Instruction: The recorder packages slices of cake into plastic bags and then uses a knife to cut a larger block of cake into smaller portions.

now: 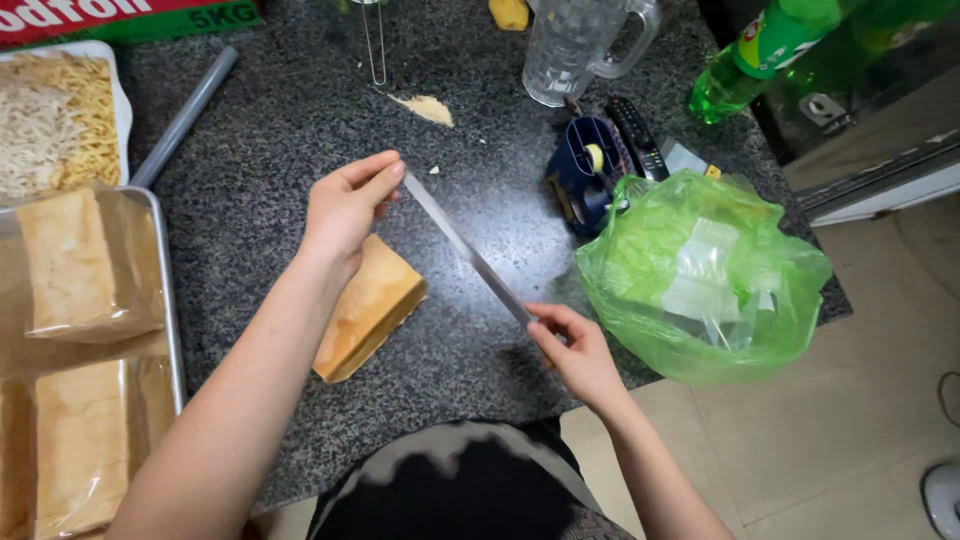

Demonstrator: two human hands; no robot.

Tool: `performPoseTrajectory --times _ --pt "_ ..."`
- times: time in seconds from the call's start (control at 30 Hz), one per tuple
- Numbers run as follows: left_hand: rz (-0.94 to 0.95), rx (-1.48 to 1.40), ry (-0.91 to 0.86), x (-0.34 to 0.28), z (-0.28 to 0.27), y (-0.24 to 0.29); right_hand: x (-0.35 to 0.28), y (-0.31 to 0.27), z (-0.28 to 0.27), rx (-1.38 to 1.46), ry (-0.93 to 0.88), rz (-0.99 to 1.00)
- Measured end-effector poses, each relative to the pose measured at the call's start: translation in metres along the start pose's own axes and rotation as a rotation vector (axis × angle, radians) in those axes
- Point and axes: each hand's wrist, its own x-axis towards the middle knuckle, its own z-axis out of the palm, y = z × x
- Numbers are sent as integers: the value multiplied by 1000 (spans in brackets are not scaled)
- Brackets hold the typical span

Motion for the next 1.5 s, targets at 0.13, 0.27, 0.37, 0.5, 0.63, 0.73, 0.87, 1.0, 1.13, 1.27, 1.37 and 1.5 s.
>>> performPoseTrajectory --times 0.13,0.27,0.37,0.5,0.63,0.73,0.87,1.0,1.13,1.27,1.37,1.5 --pt "43 25 -22 12 -13 -9 -3 24 -4 -59 96 32" --pt "78 82 -27 34 -17 -18 -2 27 -7 1 171 130" --pt "46 266 52 52 -27 -23 0 32 -6 -193 180 -23" --pt "95 506 149 64 -49 -25 4 30 2 -103 164 -56" --pt "415 718 102 42 -76 -41 3 16 18 117 121 162" --pt "304 1010 52 -8 -76 -37 11 42 22 69 103 292" --pt "124 1277 -59 -76 -63 -32 13 54 35 -228 126 -71" --pt "184 1364 -26 -98 -62 -46 14 7 56 2 123 -143" --pt "203 1249 14 -90 -53 -45 18 -18 64 -364 136 -585" --pt "293 1226 24 -65 -47 -41 15 -15 65 -339 129 -139" --pt "371 1245 14 -45 -43 -43 2 -49 71 -257 153 -367" --pt "386 1264 -18 -17 -40 -53 5 -48 68 -481 281 -208"
